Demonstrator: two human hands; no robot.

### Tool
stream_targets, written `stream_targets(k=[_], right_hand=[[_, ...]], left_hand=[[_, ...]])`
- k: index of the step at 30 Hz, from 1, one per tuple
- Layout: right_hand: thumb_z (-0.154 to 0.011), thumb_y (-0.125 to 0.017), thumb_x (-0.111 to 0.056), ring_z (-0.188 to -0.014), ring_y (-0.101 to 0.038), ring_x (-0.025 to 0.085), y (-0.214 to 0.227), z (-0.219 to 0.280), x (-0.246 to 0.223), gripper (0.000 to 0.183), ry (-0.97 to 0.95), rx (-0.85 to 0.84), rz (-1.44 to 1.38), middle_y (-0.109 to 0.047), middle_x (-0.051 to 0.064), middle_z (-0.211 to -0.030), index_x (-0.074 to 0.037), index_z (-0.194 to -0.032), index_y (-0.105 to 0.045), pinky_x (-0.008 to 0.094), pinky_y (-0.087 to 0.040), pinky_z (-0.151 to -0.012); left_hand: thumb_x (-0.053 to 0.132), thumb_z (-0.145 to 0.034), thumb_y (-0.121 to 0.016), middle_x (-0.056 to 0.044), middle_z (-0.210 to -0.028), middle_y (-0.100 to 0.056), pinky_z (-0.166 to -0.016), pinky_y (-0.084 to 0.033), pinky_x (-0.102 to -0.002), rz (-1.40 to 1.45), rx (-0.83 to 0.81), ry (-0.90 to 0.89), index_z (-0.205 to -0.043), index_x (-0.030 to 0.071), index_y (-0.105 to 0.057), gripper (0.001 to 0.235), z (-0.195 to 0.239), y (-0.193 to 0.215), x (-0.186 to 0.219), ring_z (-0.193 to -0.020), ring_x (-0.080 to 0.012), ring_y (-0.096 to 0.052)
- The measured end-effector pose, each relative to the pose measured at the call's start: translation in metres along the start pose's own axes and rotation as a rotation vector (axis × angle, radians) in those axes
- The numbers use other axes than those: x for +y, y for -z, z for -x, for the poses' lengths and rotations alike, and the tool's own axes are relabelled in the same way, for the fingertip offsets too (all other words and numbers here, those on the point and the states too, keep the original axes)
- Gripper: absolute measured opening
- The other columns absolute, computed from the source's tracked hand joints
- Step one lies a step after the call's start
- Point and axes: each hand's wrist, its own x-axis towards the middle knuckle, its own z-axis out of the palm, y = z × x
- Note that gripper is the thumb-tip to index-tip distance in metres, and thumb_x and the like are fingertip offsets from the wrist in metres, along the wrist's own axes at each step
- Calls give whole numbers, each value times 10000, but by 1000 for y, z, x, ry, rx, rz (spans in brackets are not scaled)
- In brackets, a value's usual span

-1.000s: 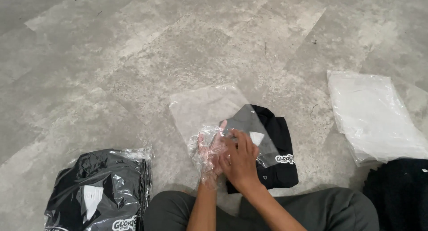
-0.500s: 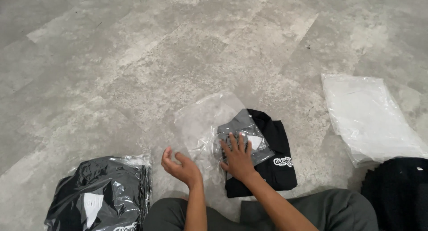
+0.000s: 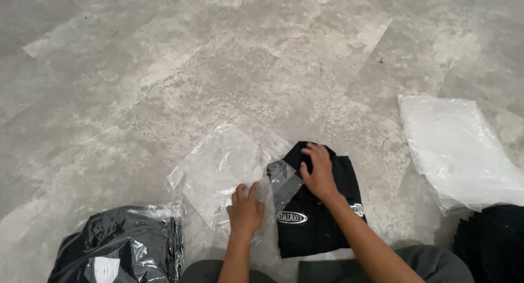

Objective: The person sits on the floor and folds black polo shirts. They place each folded shirt into a clear plastic bag, smooth the packaging, and stack the finished packages on the floor.

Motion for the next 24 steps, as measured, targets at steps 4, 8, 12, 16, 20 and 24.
stream_targets(k=[4, 8, 12, 16, 20, 24], right_hand=[[-879, -775, -526, -1555, -251, 413, 17, -32, 52, 917, -285, -304, 180, -349, 240, -1642, -9, -1544, -414, 532, -227, -1266], [-725, -925, -508, -1312, -567, 362, 49, -64, 44, 978, -455, -774, 209, -573, 145, -1469, -140, -1499, -454, 476, -501, -1034], [-609, -911, -690, -1130, -691, 305, 64, -87, 44, 912, -480, -1133, 568, -726, 50, -1225, -196, -1320, -624, 447, -574, -878], [-646, -874, -654, -952, -718, 262, 89, -92, 48, 737, -683, -1118, 310, -774, 72, -1031, -91, -1107, -757, 345, -544, -773], [-717, -867, -447, -1009, -700, 299, 128, -98, 16, 653, -1021, -1117, -24, -768, 129, -1159, -89, -1254, -769, 369, -547, -826], [-690, -866, -361, -1111, -756, 334, 146, -104, 1, 683, -1114, -1179, -181, -795, 174, -1219, -24, -1274, -756, 397, -623, -972]], left_hand=[[344, -972, -558, -135, -1612, -280, -1048, -404, -640, -33, 117, 11, -1584, 294, -390, 636, -3, -14, 5, -1425, -359, -330], [370, -966, -567, -115, -1579, -327, -1019, -433, -630, -57, 155, 5, -1556, 289, -439, 609, -1, -22, 1, -1415, -339, -353], [349, -943, -579, -99, -1544, -364, -951, -474, -597, -90, 234, 4, -1520, 281, -486, 589, -6, -28, 1, -1371, -308, -393], [347, -948, -567, -83, -1569, -347, -978, -455, -623, -54, 187, 24, -1536, 300, -472, 597, -4, -21, 4, -1426, -295, -349], [350, -936, -577, -74, -1533, -364, -999, -439, -631, -8, 178, 48, -1518, 309, -494, 589, -3, -16, 8, -1413, -294, -363], [335, -941, -577, -68, -1490, -385, -999, -438, -629, 23, 186, 70, -1478, 317, -530, 540, -4, -8, 13, -1367, -304, -398]])
